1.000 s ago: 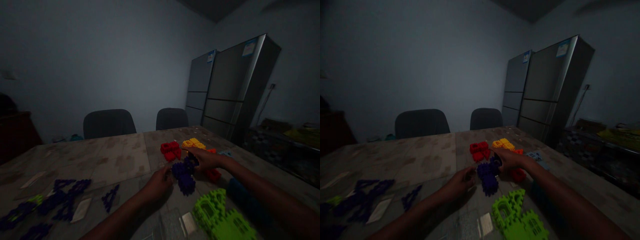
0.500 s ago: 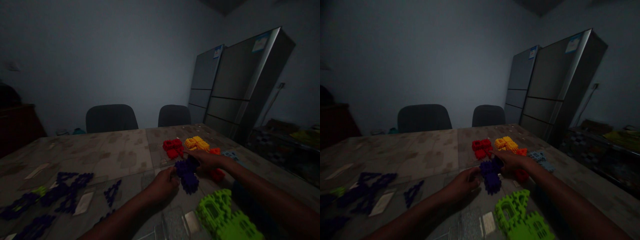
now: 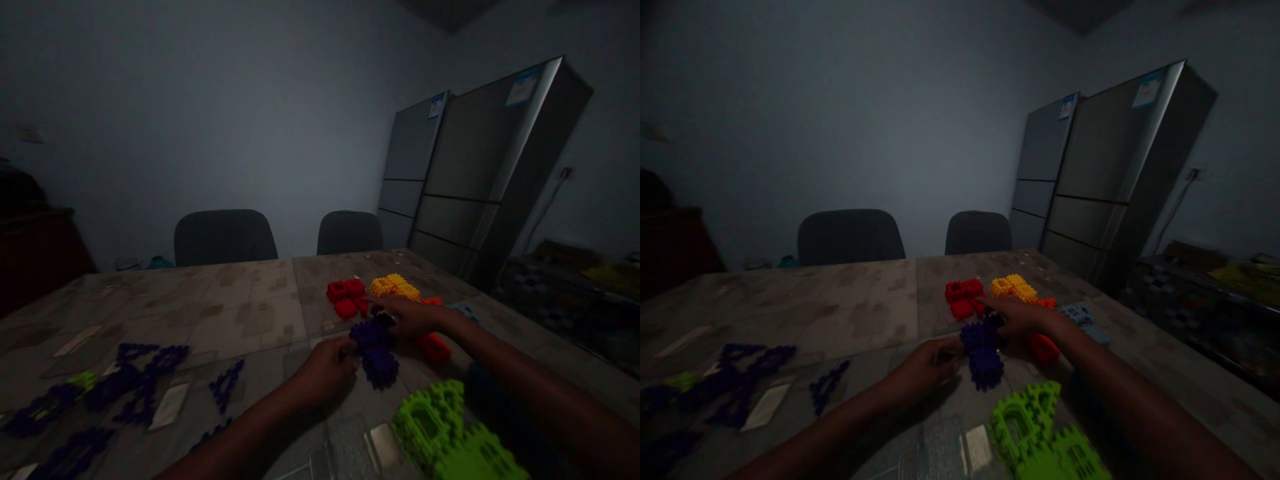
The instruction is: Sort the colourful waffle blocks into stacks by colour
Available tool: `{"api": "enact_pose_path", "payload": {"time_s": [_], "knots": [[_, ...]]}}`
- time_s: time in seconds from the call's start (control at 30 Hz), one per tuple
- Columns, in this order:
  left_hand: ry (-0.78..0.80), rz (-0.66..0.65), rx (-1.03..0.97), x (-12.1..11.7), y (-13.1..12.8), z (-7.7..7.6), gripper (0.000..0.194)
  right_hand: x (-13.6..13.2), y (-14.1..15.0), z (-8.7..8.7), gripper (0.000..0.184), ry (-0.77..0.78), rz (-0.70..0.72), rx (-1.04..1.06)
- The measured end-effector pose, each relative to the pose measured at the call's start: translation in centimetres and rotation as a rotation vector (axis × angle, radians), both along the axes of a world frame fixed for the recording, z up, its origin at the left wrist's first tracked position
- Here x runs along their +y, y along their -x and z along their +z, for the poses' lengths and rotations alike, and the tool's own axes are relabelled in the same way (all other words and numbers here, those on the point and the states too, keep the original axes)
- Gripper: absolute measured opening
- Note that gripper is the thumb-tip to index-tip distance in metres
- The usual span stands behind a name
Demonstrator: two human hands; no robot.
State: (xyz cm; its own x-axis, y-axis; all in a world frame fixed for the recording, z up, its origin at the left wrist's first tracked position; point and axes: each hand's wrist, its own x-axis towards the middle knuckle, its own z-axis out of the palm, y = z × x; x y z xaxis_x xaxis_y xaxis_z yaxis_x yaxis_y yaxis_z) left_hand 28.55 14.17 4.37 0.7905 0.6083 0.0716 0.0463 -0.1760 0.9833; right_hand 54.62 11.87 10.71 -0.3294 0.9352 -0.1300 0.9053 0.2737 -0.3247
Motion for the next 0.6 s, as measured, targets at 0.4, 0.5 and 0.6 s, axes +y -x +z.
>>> {"api": "enact_pose_path", "payload": {"time_s": [0.4, 0.5, 0.6], "knots": [[-0.059, 0.050, -0.055, -0.4, -0.5, -0.5, 0.041, 1.2, 2.9, -0.2, 0.086, 0.035, 0.077, 0.058], [-0.074, 0.051, -0.055, -0.5, -0.4, -0.4, 0.044, 0.8, 2.0, 0.2, 0.091, 0.007, 0.052, 0.068], [-0.078, 0.054, -0.054, -0.5, 0.0, 0.1, 0.046, 0.1, 0.5, 0.9, 0.094, -0.009, 0.012, 0.073]]}}
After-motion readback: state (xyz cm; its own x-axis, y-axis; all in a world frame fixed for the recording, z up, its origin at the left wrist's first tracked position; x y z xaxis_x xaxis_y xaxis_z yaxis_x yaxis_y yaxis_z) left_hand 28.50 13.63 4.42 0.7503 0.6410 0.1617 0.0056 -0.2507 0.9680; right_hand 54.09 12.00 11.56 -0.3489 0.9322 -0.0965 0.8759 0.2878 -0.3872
